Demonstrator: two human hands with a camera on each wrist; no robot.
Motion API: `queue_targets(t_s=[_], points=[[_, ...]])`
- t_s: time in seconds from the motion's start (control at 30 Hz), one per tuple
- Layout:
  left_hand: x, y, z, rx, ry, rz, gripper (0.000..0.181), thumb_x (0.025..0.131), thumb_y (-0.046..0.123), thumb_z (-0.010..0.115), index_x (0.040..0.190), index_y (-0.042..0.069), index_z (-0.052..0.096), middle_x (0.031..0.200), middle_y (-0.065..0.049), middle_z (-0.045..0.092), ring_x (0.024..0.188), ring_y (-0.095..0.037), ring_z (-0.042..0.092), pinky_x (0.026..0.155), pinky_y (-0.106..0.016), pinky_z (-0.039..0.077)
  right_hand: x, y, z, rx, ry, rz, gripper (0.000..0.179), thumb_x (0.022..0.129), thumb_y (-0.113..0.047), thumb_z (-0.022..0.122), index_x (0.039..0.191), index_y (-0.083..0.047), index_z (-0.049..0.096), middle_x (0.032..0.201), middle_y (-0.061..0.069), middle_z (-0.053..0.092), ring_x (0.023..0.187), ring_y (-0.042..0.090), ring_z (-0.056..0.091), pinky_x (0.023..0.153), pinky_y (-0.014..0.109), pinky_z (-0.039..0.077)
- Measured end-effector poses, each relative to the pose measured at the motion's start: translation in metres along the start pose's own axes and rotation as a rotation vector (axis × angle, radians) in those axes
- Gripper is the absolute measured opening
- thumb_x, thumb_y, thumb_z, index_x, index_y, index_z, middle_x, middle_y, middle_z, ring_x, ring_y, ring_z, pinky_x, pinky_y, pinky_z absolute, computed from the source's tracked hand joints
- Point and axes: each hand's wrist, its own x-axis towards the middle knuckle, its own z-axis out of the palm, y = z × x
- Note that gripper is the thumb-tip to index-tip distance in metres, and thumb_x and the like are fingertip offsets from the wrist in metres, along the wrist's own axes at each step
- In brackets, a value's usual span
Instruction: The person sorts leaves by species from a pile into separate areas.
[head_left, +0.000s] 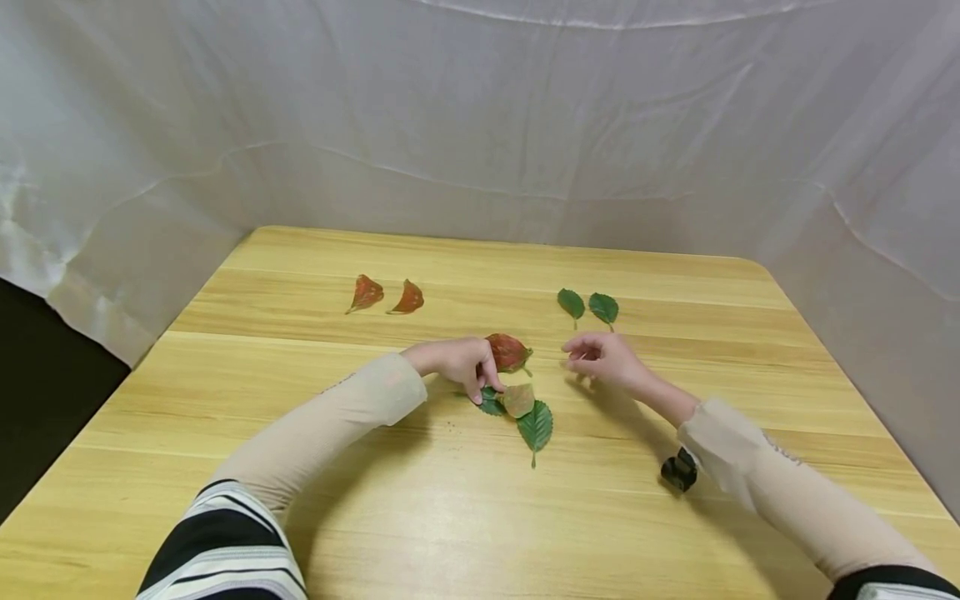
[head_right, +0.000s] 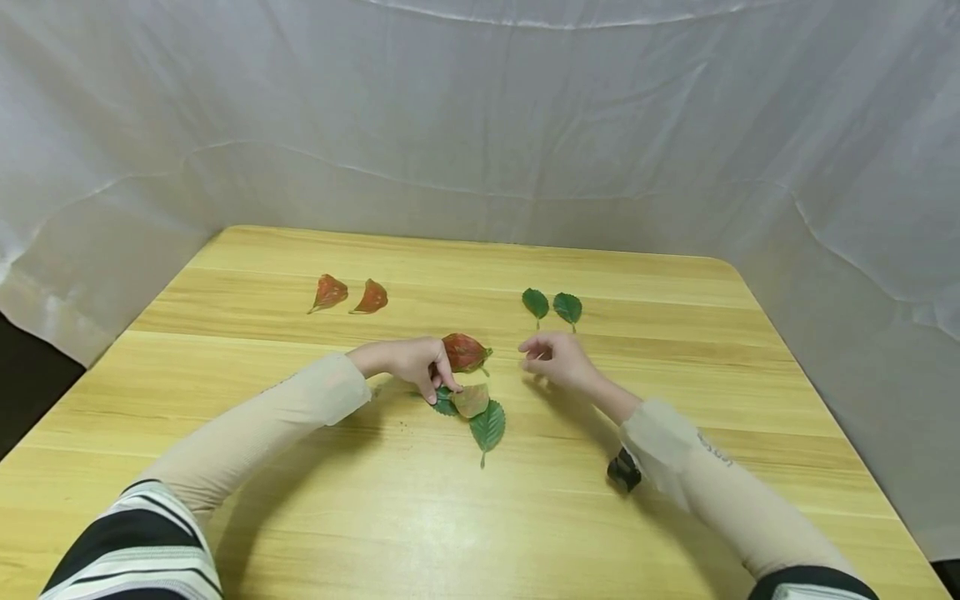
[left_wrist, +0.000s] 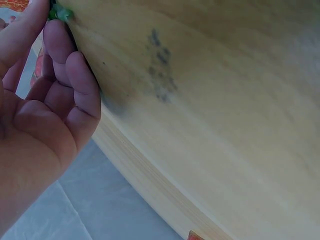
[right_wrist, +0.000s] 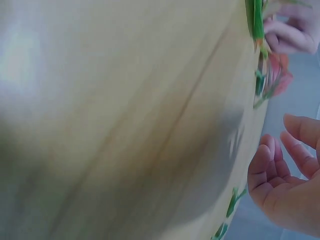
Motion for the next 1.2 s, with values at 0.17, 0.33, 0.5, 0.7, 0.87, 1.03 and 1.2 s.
queue_targets(t_s=[0.17,0.33,0.5,0.7,0.87,1.03,1.2], points=[[0.001,0.0,0.0,-0.011,-0.005,-0.004,0.025,0.069,-0.006,0.072,0.093,-0.001,0.069,0.091,-0.009,0.067,0.042,-0.003,0.035,0.052,-0.016,0.038,-0.005,-0.006,0.007,0.002,-0.036,-0.017,0.027,0.081,0.0,0.062,0.105,0.011,0.057,0.085,0.012,0.059,0.07,0.023,0.054,0.055,0.03,0.048],[0.001,0.0,0.0,-0.039,-0.006,-0.019,0.019,0.069,-0.007,0.071,0.087,-0.001,0.07,0.102,-0.011,0.063,0.042,-0.004,0.033,0.053,-0.017,0.038,-0.01,-0.013,0.013,0.01,-0.077,-0.044,0.027,0.081,-0.001,0.062,0.105,0.01,0.057,0.084,0.01,0.058,0.068,0.022,0.055,0.054,0.03,0.048],[0.0,0.001,0.0,-0.053,-0.011,-0.027,0.017,0.069,-0.006,0.071,0.085,-0.001,0.07,0.103,-0.012,0.063,0.041,-0.004,0.031,0.054,-0.017,0.039,-0.014,-0.016,0.02,0.002,-0.116,-0.066,0.027,0.08,-0.001,0.063,0.105,0.01,0.059,0.082,0.008,0.059,0.069,0.022,0.056,0.056,0.026,0.046],[0.0,0.0,0.0,-0.041,-0.009,-0.028,0.024,0.069,-0.005,0.071,0.093,0.0,0.069,0.094,-0.009,0.066,0.042,-0.004,0.035,0.052,-0.017,0.038,-0.018,-0.015,0.027,-0.026,-0.186,-0.123,0.028,0.078,-0.004,0.067,0.104,0.007,0.061,0.085,0.011,0.062,0.073,0.019,0.057,0.062,0.026,0.047],[0.0,0.0,0.0,-0.046,-0.005,-0.036,0.025,0.069,-0.005,0.071,0.094,0.0,0.069,0.097,-0.009,0.066,0.042,-0.005,0.033,0.052,-0.018,0.038,-0.019,-0.017,0.03,-0.007,-0.244,-0.133,0.029,0.077,-0.002,0.068,0.104,0.007,0.062,0.09,0.013,0.064,0.08,0.02,0.058,0.065,0.026,0.048],[-0.001,0.002,-0.001,-0.027,-0.005,-0.039,0.029,0.07,-0.004,0.071,0.098,0.0,0.068,0.078,-0.007,0.067,0.043,-0.005,0.033,0.051,-0.017,0.036,-0.019,-0.017,0.031,0.001,-0.287,-0.149,0.032,0.074,0.002,0.068,0.105,0.008,0.062,0.086,0.012,0.063,0.067,0.015,0.054,0.055,0.023,0.044],[-0.003,0.003,-0.001,-0.008,-0.001,-0.043,0.032,0.071,-0.003,0.07,0.102,0.0,0.066,0.056,-0.004,0.058,0.043,-0.005,0.033,0.048,-0.017,0.034,-0.017,-0.016,0.032,0.006,-0.344,-0.158,0.036,0.074,0.003,0.068,0.108,0.009,0.06,0.084,0.012,0.061,0.055,0.009,0.042,0.048,0.019,0.037]])
